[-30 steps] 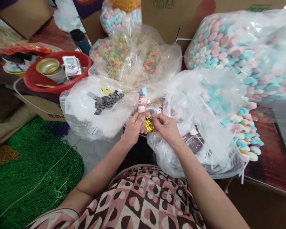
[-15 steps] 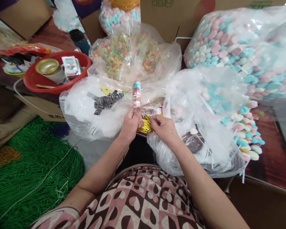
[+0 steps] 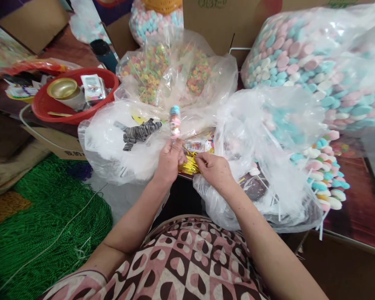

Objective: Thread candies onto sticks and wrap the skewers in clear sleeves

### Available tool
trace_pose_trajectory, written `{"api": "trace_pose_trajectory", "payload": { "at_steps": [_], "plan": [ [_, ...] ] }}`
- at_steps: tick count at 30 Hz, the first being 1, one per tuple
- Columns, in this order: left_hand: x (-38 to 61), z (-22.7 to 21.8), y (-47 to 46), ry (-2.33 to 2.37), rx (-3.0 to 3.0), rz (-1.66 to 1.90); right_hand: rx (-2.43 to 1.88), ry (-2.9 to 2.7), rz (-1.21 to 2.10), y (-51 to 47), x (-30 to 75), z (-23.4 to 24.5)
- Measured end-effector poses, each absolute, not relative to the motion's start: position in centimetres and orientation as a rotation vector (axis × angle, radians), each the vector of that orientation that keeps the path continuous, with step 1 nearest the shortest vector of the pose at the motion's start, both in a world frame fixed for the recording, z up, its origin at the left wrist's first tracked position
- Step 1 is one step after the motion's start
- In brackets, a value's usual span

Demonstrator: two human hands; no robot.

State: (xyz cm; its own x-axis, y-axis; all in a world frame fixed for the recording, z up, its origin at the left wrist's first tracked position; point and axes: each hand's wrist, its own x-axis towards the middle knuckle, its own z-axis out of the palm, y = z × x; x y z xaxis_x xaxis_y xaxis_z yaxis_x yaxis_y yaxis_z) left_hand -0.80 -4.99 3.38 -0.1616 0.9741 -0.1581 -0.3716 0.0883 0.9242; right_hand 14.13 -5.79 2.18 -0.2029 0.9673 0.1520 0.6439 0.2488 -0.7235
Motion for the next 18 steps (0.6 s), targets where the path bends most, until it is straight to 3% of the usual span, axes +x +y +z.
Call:
{"api": "trace_pose_trajectory", "payload": {
  "at_steps": [6,13,18],
  "plan": [
    [-1.3,3.8,-5.1,0.979,0.767,1.399,-1.361,-1.737,0.656,-6.1,14.8,3.5],
    [1.1,3.5,-6.4,0.909,0.749,1.340,-1.281,-1.332,1.214,-7.8,13.6,4.7],
    [1.2,4.3,-6.6,0.912,0.778,1.251,-1.376,-1.156,1.101,-8.1,14.2,4.4]
  ]
}}
